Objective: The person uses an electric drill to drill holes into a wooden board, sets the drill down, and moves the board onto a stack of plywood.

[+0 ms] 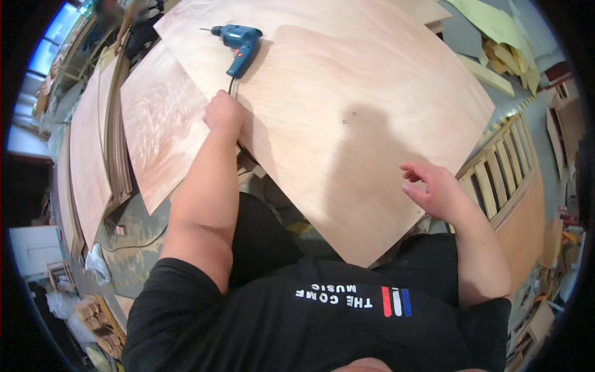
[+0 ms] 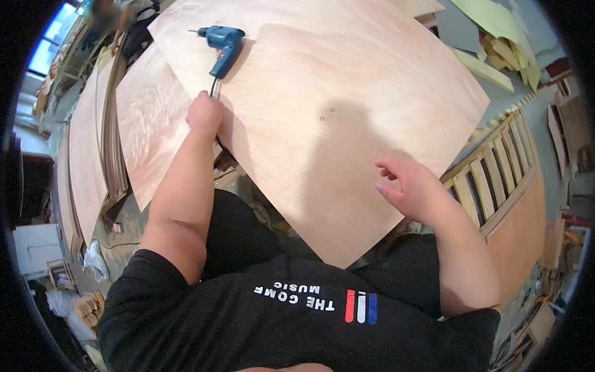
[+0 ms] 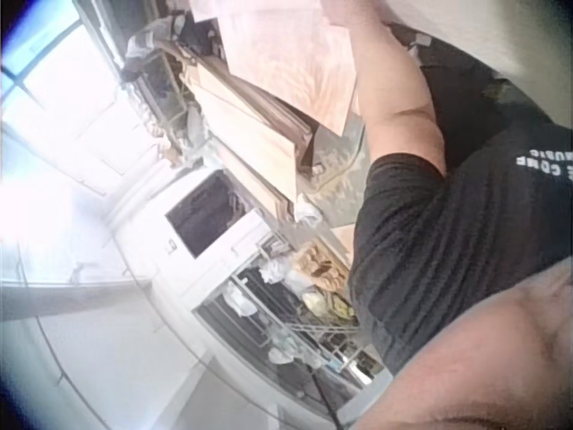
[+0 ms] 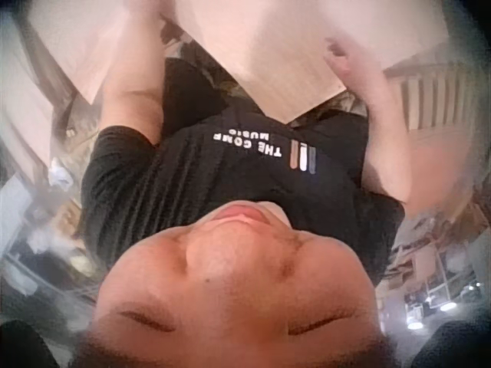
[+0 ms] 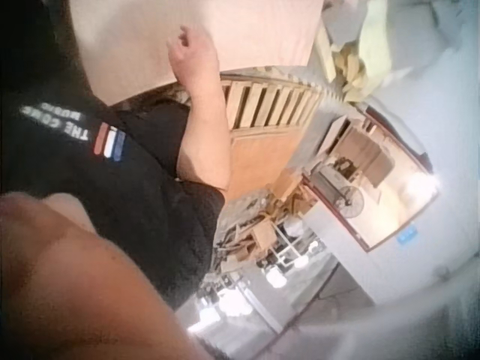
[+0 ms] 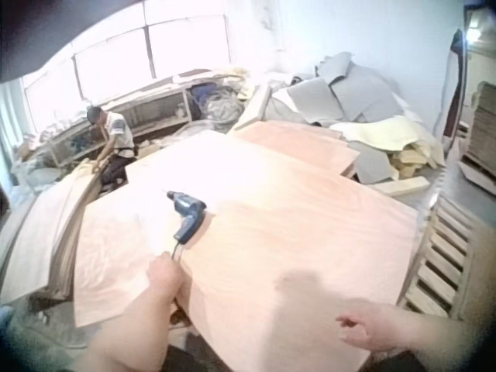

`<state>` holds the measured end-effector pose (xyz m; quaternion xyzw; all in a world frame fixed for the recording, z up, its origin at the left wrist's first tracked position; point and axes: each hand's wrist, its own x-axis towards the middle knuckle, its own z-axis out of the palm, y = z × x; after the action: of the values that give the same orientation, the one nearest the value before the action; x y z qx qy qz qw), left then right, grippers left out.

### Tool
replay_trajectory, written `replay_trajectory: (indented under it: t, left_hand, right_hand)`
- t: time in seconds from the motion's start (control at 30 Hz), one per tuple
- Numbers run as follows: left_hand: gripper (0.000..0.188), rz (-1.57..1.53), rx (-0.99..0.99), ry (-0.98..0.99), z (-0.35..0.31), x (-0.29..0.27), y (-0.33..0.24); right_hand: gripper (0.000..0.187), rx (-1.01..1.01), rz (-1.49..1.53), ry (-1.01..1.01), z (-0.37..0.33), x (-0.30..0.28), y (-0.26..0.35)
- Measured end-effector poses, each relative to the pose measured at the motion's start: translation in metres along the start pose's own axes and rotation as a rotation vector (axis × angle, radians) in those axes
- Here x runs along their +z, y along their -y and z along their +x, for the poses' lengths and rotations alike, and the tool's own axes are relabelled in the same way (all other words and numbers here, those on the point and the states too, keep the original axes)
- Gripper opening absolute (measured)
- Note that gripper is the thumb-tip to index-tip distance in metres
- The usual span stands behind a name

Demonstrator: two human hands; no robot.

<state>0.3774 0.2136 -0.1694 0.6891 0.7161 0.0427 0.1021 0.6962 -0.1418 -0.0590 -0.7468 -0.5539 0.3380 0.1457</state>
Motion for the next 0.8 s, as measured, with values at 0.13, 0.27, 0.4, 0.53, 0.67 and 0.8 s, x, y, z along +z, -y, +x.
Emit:
replay_trajectory:
  t: [0.13,0.27,0.4,0.53,0.67,0.8]
  left_hand:
    - [0.028,-0.136,0.277,-0.079,0.011,0.005,0.007]
    - [0.027,-0.410,0.395,-0.050,-0.022,-0.009,-0.018]
    - [0.025,-0.465,0.682,0.230,-0.112,-0.006,-0.042]
    - [0.024,-0.520,0.716,0.639,-0.203,-0.027,-0.070]
    - [0.027,-0.257,1.235,0.554,-0.241,0.017,-0.065]
    - [0.032,-0.188,1.588,0.507,-0.257,-0.002,-0.067]
  right_hand:
    - [0.045,-0.072,0.001,0.100,-0.010,0.002,0.007]
    - [0.046,-0.028,0.039,0.094,-0.017,0.002,0.001]
    - [0.046,0.078,0.064,0.097,-0.018,0.011,-0.012]
    - [0.039,0.270,0.412,0.062,-0.005,0.033,-0.018]
    - [0.041,0.350,0.999,0.034,0.016,0.060,-0.006]
    - [0.046,0.310,0.734,-0.011,0.035,0.089,-0.005]
